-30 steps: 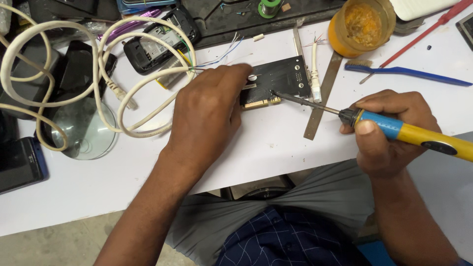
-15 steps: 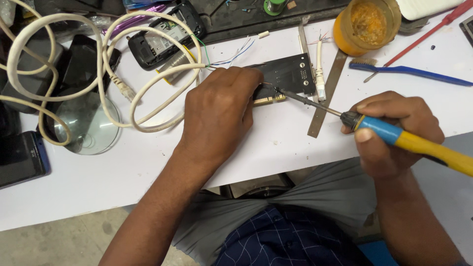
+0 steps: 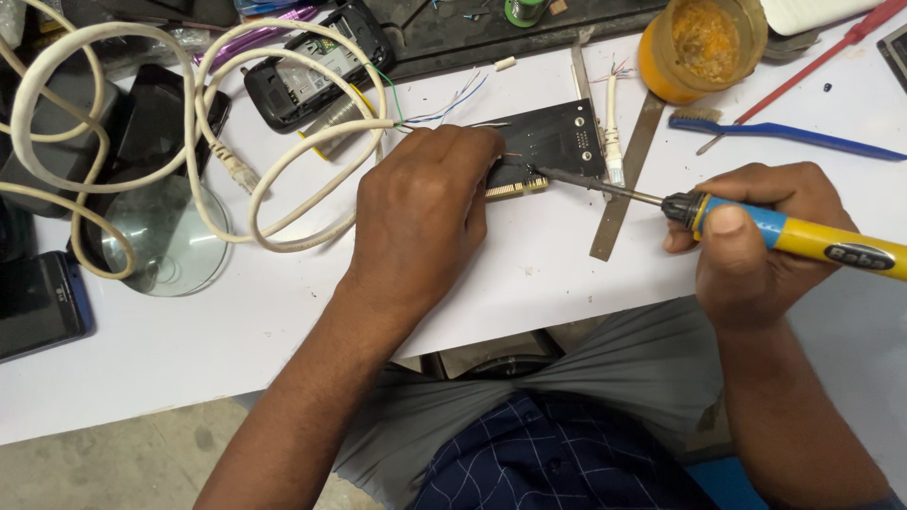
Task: The person solders wires to a circuit board using a soldering iron and solder wire. They repeatedly apply solder to connection points, reflow existing joints, and clean the iron tip with a yellow sponge. The person also dips the iron into a small container of flux and continues soldering different areas of the board.
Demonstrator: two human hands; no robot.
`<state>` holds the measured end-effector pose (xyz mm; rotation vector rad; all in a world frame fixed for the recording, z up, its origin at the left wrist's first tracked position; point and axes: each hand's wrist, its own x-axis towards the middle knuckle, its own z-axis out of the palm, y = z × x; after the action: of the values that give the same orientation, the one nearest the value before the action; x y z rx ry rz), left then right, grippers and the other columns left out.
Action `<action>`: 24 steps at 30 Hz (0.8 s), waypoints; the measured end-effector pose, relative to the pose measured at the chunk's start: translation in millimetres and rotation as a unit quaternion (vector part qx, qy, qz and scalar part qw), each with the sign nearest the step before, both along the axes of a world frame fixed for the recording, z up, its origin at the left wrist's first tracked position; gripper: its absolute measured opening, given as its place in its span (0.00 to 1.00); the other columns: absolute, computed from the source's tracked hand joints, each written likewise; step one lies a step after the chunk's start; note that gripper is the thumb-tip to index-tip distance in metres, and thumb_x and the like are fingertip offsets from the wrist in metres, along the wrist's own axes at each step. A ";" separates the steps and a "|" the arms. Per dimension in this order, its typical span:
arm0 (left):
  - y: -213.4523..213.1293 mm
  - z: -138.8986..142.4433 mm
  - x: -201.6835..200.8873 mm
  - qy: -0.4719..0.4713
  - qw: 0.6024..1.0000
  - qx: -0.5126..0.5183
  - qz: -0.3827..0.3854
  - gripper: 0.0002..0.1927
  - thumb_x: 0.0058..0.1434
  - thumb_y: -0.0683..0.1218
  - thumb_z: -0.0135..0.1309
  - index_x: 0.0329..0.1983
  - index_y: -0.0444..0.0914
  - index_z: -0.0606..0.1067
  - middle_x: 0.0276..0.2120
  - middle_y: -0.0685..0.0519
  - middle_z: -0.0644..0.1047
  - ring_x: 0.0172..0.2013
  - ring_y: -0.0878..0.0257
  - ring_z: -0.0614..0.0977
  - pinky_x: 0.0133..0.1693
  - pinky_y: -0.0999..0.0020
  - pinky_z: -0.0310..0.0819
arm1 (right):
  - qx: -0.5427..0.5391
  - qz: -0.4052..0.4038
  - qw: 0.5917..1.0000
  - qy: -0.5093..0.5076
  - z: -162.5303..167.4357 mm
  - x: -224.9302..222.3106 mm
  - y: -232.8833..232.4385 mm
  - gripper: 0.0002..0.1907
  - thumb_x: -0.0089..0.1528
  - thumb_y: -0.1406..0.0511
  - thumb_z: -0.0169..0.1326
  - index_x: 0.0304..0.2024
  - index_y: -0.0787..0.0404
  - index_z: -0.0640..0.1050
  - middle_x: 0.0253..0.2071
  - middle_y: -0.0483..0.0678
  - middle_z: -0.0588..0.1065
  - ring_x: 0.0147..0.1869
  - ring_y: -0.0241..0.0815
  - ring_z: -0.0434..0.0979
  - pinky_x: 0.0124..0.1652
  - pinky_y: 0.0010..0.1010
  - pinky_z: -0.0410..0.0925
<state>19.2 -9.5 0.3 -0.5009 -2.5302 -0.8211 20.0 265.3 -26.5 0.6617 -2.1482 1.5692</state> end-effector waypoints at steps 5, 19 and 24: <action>-0.5 -0.7 0.4 -0.002 1.000 0.006 -0.001 0.10 0.58 0.31 0.57 0.42 0.34 0.78 0.34 0.47 0.80 0.35 0.52 0.82 0.36 0.57 0.76 | -0.033 0.020 0.999 -0.015 0.9 -1.9 0.6 0.15 0.75 0.61 0.49 0.45 0.68 0.66 0.28 0.57 0.72 0.22 0.37 0.73 0.26 0.27 0.73; -0.6 0.8 3.3 0.001 1.000 0.016 -0.004 0.10 0.59 0.33 0.58 0.43 0.35 0.78 0.36 0.47 0.80 0.38 0.51 0.82 0.39 0.57 0.76 | -0.077 0.041 0.994 -0.060 1.5 -0.3 1.9 0.17 0.75 0.60 0.52 0.45 0.71 0.70 0.27 0.56 0.72 0.24 0.40 0.74 0.29 0.28 0.74; -0.5 0.8 3.8 0.003 1.000 0.012 -0.003 0.10 0.59 0.32 0.58 0.43 0.35 0.78 0.36 0.47 0.80 0.37 0.52 0.82 0.39 0.57 0.76 | -0.070 0.033 0.995 -0.058 2.2 -1.1 2.8 0.17 0.75 0.60 0.51 0.44 0.71 0.70 0.26 0.56 0.72 0.23 0.40 0.74 0.28 0.28 0.73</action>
<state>23.0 -9.9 1.1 -0.5021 -2.5111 -0.8503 18.9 268.1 -24.4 0.6143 -2.0930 1.8148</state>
